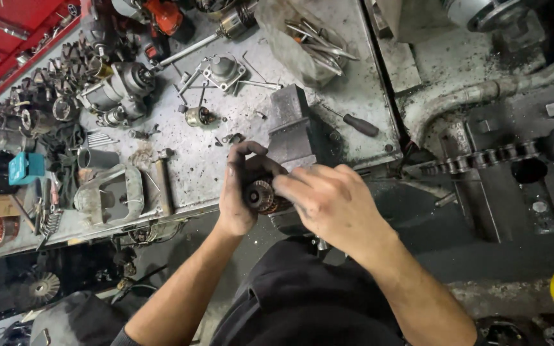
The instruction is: The person holds a cylindrical mechanical component and uses a small metal tool to manipulate its internal parts. They rotate the component and adjust the tool's position repeatedly while working at a cluttered metal workbench.
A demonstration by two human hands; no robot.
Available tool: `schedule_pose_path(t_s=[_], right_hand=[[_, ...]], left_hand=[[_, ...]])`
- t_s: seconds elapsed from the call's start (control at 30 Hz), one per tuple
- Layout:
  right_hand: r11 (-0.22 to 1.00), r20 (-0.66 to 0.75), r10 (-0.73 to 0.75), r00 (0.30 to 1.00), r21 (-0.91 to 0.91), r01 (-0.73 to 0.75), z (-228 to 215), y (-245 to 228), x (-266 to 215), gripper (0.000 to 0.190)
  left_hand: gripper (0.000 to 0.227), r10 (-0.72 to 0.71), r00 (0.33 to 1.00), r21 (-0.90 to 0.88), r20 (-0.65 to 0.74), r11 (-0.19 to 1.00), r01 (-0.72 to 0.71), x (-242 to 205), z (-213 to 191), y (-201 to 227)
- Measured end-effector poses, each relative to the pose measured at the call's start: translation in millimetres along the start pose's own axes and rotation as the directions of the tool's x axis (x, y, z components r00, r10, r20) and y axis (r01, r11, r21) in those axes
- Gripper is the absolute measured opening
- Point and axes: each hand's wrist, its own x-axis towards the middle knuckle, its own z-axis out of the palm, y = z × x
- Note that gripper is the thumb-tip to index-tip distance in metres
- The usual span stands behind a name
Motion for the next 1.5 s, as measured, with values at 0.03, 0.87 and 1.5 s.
schedule_pose_path(t_s=[0.03,0.87,1.5], right_hand=[[1.0,0.003,0.0,1.0,0.002,0.0,-0.8,1.8,0.4,0.031],[0.946,0.307,-0.271,0.912,-0.089,0.311,-25.5,31.9,25.6,0.043],[0.913,0.352,-0.354,0.867,0.33,0.239,-23.6,52.1,46.9,0.039]], left_hand=[[0.065,-0.002,1.0,-0.001,-0.003,1.0,0.002,0.8,0.6,0.0],[0.074,0.111,0.99,-0.095,0.089,0.99,-0.102,5.4,7.7,-7.8],[0.085,0.022,0.918,-0.309,-0.396,0.938,-0.156,-23.5,46.6,-26.1]])
